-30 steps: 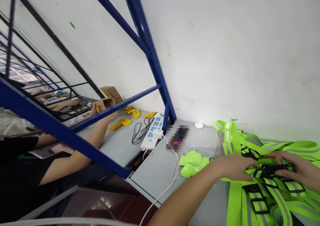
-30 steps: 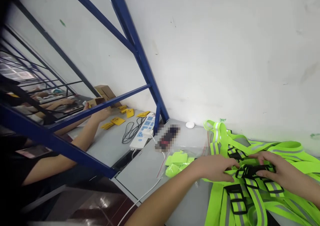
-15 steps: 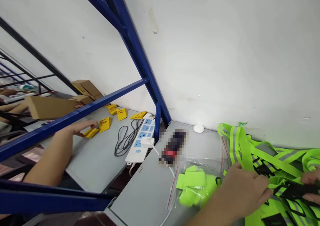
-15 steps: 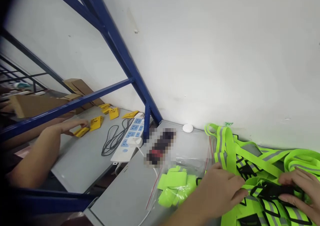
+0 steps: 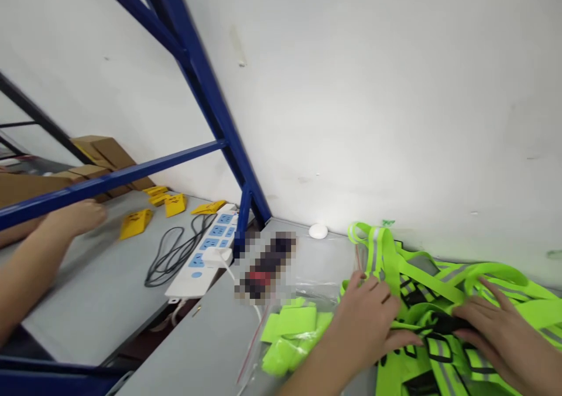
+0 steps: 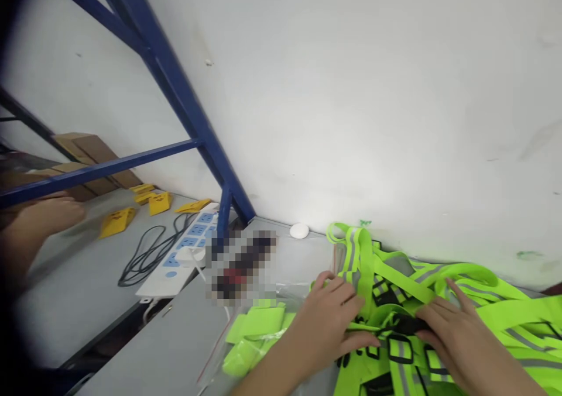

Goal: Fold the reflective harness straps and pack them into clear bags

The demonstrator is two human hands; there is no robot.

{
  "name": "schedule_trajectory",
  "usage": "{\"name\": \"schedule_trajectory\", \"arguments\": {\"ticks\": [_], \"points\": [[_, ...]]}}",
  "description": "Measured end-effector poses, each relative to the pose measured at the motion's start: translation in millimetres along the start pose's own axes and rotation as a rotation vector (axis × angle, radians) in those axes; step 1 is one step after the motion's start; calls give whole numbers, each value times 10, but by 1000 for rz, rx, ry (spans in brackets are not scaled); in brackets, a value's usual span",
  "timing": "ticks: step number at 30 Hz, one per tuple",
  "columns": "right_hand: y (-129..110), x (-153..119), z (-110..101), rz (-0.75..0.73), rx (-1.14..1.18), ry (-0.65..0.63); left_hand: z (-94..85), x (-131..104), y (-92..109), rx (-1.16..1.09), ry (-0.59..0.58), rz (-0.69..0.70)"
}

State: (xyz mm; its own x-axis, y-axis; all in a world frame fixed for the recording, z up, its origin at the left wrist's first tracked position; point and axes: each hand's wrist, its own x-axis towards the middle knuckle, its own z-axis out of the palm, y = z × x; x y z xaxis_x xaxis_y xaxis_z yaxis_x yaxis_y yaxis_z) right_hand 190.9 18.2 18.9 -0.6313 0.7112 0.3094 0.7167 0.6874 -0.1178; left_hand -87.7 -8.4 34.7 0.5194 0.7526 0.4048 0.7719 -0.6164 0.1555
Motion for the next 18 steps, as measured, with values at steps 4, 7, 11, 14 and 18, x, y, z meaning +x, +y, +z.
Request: {"name": "schedule_trajectory", "arguments": {"ticks": [4,7,11,14,18], "points": [[-357,269,-239,-32,42,-180,19,31,145,-80,-82,-58],[-499,372,-311,-27,78,-219,97,56,235,-147,-164,-75],[-477,394,-332,9,155,-256,157,83,271,-163,-194,-110],[-363,383,-355,70,235,-314,149,81,278,-121,-178,-67],[-238,362,-419,84,245,-380,145,78,267,-81,-109,-42]]}}
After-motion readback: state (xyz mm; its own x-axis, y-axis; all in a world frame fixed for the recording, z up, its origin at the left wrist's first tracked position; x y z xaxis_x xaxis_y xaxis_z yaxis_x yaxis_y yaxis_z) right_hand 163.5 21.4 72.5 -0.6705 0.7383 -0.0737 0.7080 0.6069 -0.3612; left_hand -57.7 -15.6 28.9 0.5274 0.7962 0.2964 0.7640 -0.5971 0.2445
